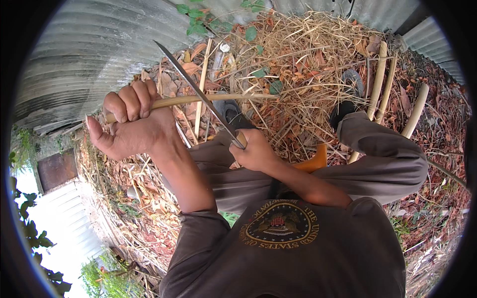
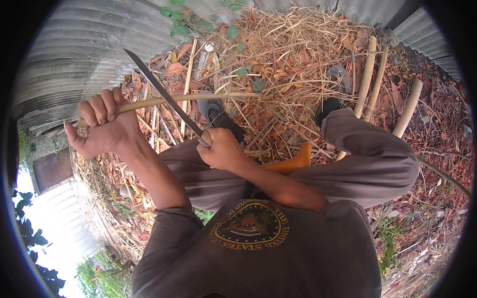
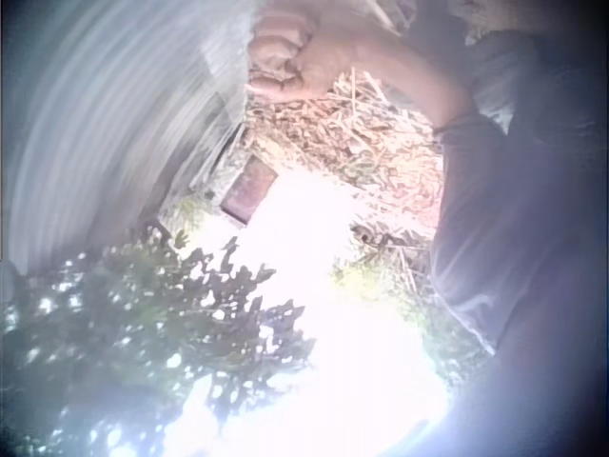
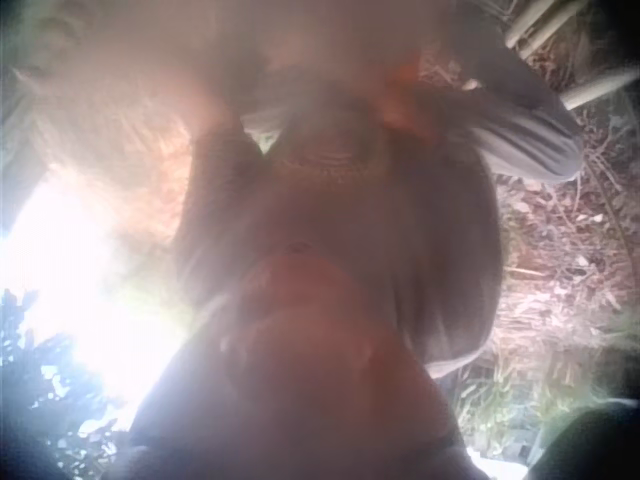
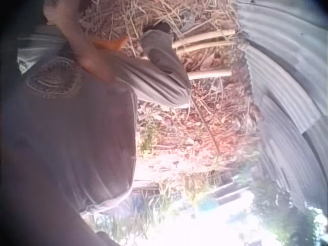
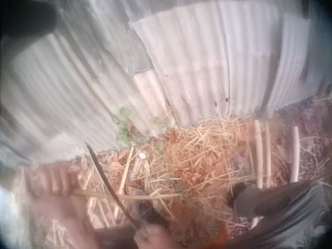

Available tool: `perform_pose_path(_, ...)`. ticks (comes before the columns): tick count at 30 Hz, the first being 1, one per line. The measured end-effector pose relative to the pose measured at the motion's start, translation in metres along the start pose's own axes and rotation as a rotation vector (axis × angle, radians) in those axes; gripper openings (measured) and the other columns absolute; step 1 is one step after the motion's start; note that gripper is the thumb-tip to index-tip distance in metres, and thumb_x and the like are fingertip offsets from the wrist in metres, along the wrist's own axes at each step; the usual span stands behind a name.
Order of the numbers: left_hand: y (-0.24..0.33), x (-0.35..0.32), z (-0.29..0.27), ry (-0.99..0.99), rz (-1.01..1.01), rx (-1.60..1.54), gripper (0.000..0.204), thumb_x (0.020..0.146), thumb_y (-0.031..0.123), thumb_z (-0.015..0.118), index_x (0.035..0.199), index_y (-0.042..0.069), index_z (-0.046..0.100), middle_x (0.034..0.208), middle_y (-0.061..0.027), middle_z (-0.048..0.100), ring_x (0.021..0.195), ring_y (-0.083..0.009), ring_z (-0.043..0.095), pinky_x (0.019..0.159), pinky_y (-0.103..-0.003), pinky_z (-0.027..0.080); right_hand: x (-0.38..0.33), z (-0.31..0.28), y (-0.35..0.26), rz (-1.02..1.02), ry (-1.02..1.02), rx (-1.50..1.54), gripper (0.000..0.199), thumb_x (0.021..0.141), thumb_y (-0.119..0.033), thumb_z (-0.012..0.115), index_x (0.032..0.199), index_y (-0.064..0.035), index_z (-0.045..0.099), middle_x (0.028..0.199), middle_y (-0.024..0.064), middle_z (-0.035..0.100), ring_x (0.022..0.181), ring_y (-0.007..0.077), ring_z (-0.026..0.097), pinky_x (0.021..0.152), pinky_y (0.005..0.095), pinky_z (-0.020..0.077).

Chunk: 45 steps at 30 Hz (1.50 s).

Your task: The person sits on the ground and uses a large knife to shave and split thin bamboo strips. They hold the bamboo with one hand and carefully slice along its length, occasionally adjusting the grip and rotating the material to work on different sides.

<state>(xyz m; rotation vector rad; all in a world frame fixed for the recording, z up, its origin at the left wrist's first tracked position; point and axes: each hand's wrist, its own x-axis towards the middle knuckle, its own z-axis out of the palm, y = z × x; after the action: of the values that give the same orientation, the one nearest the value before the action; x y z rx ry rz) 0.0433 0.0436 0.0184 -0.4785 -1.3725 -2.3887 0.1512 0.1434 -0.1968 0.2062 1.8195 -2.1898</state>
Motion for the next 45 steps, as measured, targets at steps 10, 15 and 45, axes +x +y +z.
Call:
perform_pose_path(10, -0.006, -0.003, 0.011, -0.003, 0.022, -0.033, 0.052, 0.089, 0.053, 0.037, 0.053, 0.017, 0.027, 0.046, 0.0024, 0.022, 0.043, -0.0123, 0.019, 0.049, -0.03, 0.019, -0.002, -0.008, -0.006, -0.093, 0.007, -0.113, 0.014, 0.078, -0.01, 0.061, 0.069, -0.0003, 0.056, 0.056, 0.0058, 0.053, 0.052, 0.0166, 0.052, 0.052, 0.0359, 0.0409)
perform_pose_path(15, 0.0, -0.009, 0.001, 0.005, 0.033, -0.001, 0.051, 0.089, 0.052, 0.038, 0.053, 0.017, 0.027, 0.046, 0.0031, 0.022, 0.042, -0.0119, 0.021, 0.047, -0.03, 0.018, 0.012, -0.021, 0.004, 0.155, 0.039, -0.009, 0.014, 0.077, -0.012, 0.06, 0.071, 0.0011, 0.061, 0.055, 0.0126, 0.057, 0.051, 0.0213, 0.059, 0.052, 0.0385, 0.0462)
perform_pose_path(45, -0.062, 0.068, 0.021, 0.077, 0.03, 0.14, 0.048, 0.093, 0.039, 0.033, 0.053, 0.016, 0.021, 0.047, 0.0005, 0.017, 0.046, -0.0142, 0.015, 0.049, -0.03, 0.017, -0.034, -0.036, 0.006, 0.051, 0.067, 0.159, 0.016, 0.081, -0.007, 0.062, 0.068, -0.0019, 0.055, 0.055, -0.0016, 0.047, 0.047, 0.0091, 0.045, 0.045, 0.0285, 0.0354)
